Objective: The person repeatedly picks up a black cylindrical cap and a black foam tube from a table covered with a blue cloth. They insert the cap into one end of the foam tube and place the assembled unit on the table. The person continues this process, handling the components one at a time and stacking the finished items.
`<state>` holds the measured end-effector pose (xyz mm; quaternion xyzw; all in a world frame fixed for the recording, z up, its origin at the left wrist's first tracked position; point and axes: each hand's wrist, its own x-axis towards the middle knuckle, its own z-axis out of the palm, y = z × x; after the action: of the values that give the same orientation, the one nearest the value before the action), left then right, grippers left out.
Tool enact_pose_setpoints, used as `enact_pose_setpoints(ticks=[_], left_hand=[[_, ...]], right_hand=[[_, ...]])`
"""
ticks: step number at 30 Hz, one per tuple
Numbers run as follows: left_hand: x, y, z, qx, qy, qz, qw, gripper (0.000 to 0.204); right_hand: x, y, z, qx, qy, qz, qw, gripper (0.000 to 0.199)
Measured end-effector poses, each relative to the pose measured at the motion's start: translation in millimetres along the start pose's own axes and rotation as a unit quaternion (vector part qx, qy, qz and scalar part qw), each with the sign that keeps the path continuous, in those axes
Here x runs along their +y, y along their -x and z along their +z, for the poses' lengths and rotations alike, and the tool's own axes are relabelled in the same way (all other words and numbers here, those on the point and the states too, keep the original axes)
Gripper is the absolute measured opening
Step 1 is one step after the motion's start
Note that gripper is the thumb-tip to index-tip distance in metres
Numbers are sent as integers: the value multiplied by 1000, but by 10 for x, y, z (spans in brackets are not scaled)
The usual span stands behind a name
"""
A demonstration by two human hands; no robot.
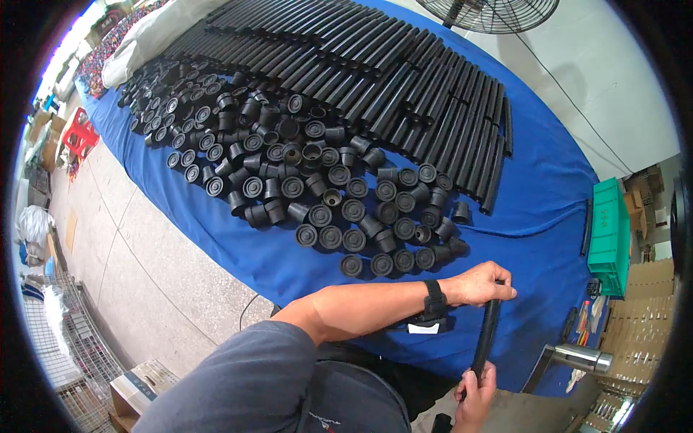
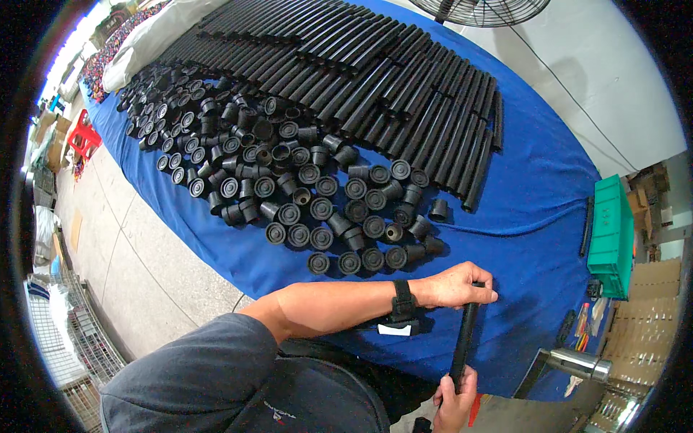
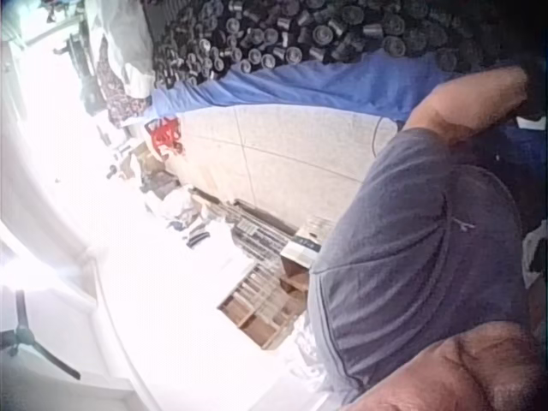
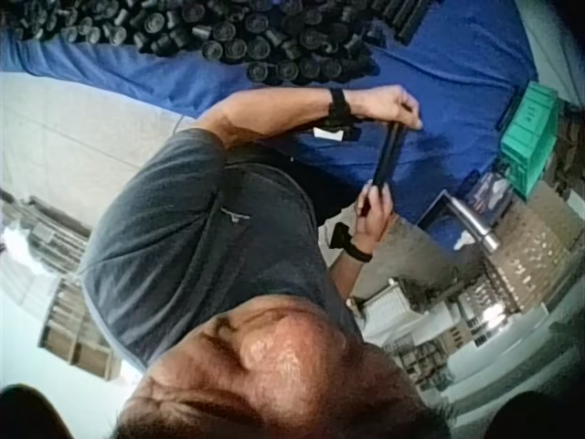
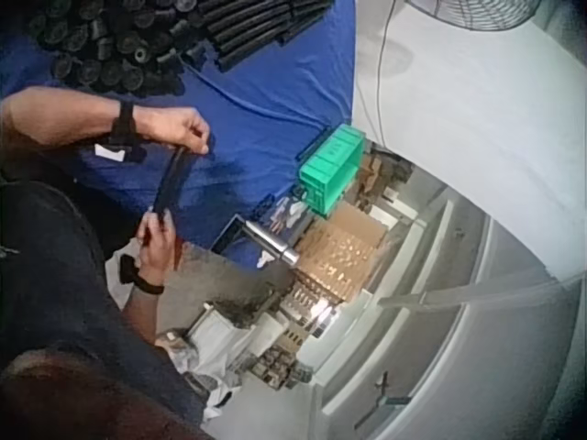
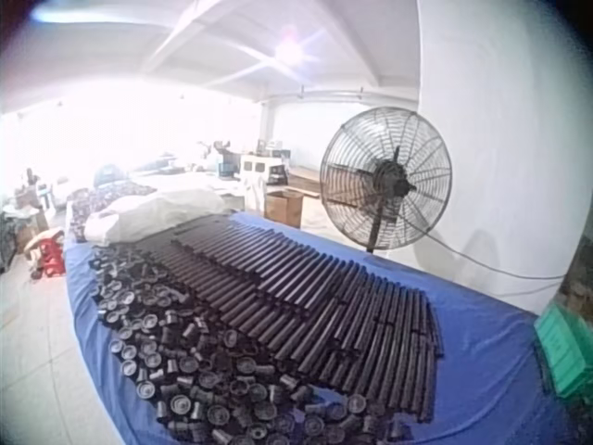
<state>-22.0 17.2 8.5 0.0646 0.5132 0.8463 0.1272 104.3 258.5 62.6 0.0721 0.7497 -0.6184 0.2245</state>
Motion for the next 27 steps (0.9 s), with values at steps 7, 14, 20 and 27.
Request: enact_pose_setpoints(ticks=[7,14,20,27], left_hand=[[27,12,21,2,-8,-1,1000,30],[37,96,-8,-14,39,-1,999,24],[19,-6,54,-16,6,-7,1000,21],[169,31,14,52,-40,-43,997,12]], right_hand=[[-15,12,-136,-44,-144,100,984,28],[102,-1,-142,-52,-87,38,994,36],[82,81,-180,-71,-145,81,984,49],[-20,614,-1194,-136,201,244,939,37]])
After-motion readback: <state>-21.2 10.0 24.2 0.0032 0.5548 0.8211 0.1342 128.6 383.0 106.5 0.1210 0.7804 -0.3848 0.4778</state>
